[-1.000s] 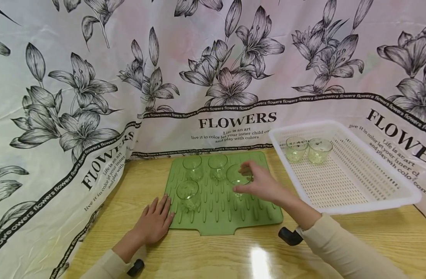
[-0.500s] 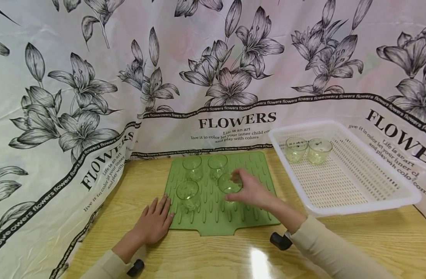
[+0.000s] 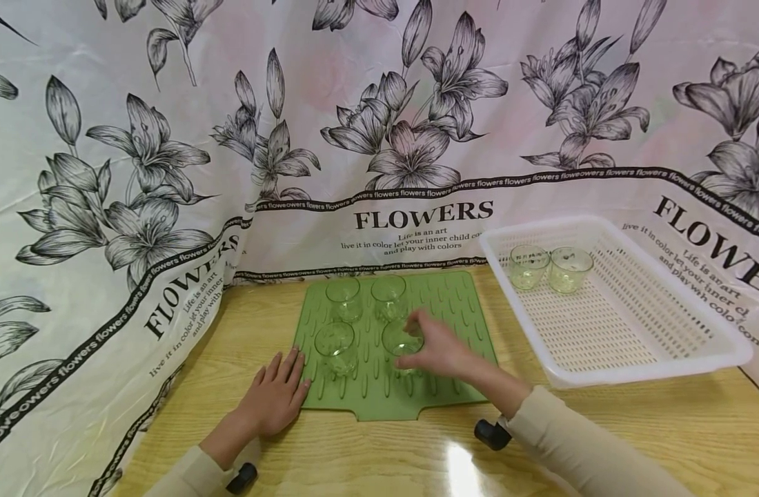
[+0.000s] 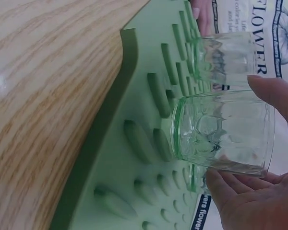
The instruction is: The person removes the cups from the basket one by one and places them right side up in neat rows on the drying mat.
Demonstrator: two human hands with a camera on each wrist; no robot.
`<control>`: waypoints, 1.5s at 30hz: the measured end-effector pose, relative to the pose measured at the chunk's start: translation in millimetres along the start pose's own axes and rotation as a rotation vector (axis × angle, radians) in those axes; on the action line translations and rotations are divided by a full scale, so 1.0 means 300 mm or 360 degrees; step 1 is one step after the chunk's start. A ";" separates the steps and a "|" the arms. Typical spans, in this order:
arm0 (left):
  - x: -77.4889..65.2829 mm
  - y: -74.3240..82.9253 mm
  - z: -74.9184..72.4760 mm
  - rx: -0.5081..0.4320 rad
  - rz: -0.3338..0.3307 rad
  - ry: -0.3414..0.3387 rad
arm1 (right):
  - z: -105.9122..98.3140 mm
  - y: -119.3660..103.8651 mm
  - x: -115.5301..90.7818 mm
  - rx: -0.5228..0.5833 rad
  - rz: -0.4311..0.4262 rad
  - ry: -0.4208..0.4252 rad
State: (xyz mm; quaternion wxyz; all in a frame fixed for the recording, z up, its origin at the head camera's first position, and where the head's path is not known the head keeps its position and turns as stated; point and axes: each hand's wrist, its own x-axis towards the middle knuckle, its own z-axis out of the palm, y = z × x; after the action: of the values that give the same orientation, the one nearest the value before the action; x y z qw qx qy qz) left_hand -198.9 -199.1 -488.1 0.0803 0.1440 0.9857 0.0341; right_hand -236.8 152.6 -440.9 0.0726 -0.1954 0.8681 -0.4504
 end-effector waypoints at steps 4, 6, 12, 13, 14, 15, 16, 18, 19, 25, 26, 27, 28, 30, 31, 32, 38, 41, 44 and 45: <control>-0.002 0.008 -0.014 0.0008 -0.0011 -0.0043 | 0.011 0.003 0.006 -0.0012 -0.0021 -0.0008; -0.004 0.011 -0.019 0.0009 -0.0012 -0.0040 | 0.014 0.003 0.007 -0.0023 -0.0014 -0.0004; -0.004 0.008 -0.015 0.0010 -0.0008 -0.0021 | 0.018 -0.006 0.008 -0.0037 -0.0020 -0.0012; -0.005 0.007 -0.014 0.0002 -0.0004 -0.0014 | 0.018 -0.007 0.008 -0.0032 -0.0019 -0.0015; -0.004 0.005 -0.011 -0.0003 0.0001 -0.0011 | 0.019 -0.008 0.008 -0.0028 -0.0018 -0.0019; -0.005 0.004 -0.010 -0.0011 0.0004 -0.0007 | 0.019 -0.009 0.009 -0.0027 -0.0014 -0.0020; -0.005 0.003 -0.010 -0.0011 0.0002 -0.0009 | 0.019 -0.010 0.010 -0.0022 -0.0013 -0.0024; -0.005 0.000 -0.005 -0.0017 0.0004 -0.0003 | 0.021 -0.011 0.011 -0.0008 -0.0012 -0.0029; -0.006 0.001 -0.008 -0.0029 0.0003 -0.0003 | 0.022 -0.011 0.012 -0.0005 -0.0012 -0.0031; -0.002 0.003 -0.008 -0.0003 -0.0024 -0.0043 | 0.028 -0.010 0.019 0.0002 -0.0005 -0.0043; -0.001 0.003 -0.008 0.0006 -0.0028 -0.0046 | 0.028 -0.010 0.020 0.0004 -0.0001 -0.0046; 0.000 0.003 -0.009 0.0013 -0.0026 -0.0039 | 0.029 -0.011 0.021 0.0007 0.0003 -0.0049; -0.001 0.004 -0.011 0.0011 -0.0019 -0.0023 | 0.030 -0.012 0.022 0.0009 0.0006 -0.0050; -0.002 0.007 -0.013 0.0017 -0.0011 -0.0009 | 0.030 -0.014 0.024 0.0005 0.0012 -0.0052; -0.002 0.008 -0.012 0.0016 -0.0005 -0.0008 | 0.030 -0.015 0.024 0.0005 0.0017 -0.0052; -0.002 0.007 -0.012 0.0015 -0.0002 -0.0004 | 0.031 -0.016 0.024 0.0004 0.0019 -0.0053; -0.002 0.004 -0.003 0.0013 0.0003 0.0003 | 0.030 -0.020 0.028 0.0010 0.0027 -0.0068; 0.000 0.000 0.002 0.0010 0.0004 0.0003 | 0.031 -0.022 0.030 0.0024 0.0030 -0.0079; -0.001 0.000 0.001 0.0012 -0.0001 -0.0002 | 0.032 -0.022 0.031 0.0019 0.0028 -0.0085; -0.002 0.002 -0.002 0.0008 -0.0002 -0.0002 | 0.032 -0.023 0.032 0.0015 0.0028 -0.0086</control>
State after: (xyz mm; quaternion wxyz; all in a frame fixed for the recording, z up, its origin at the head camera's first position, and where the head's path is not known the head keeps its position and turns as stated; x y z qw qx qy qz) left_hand -198.3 -198.9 -487.4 0.0807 0.1437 0.9858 0.0316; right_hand -240.6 137.9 -440.6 0.1009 -0.1996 0.8655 -0.4483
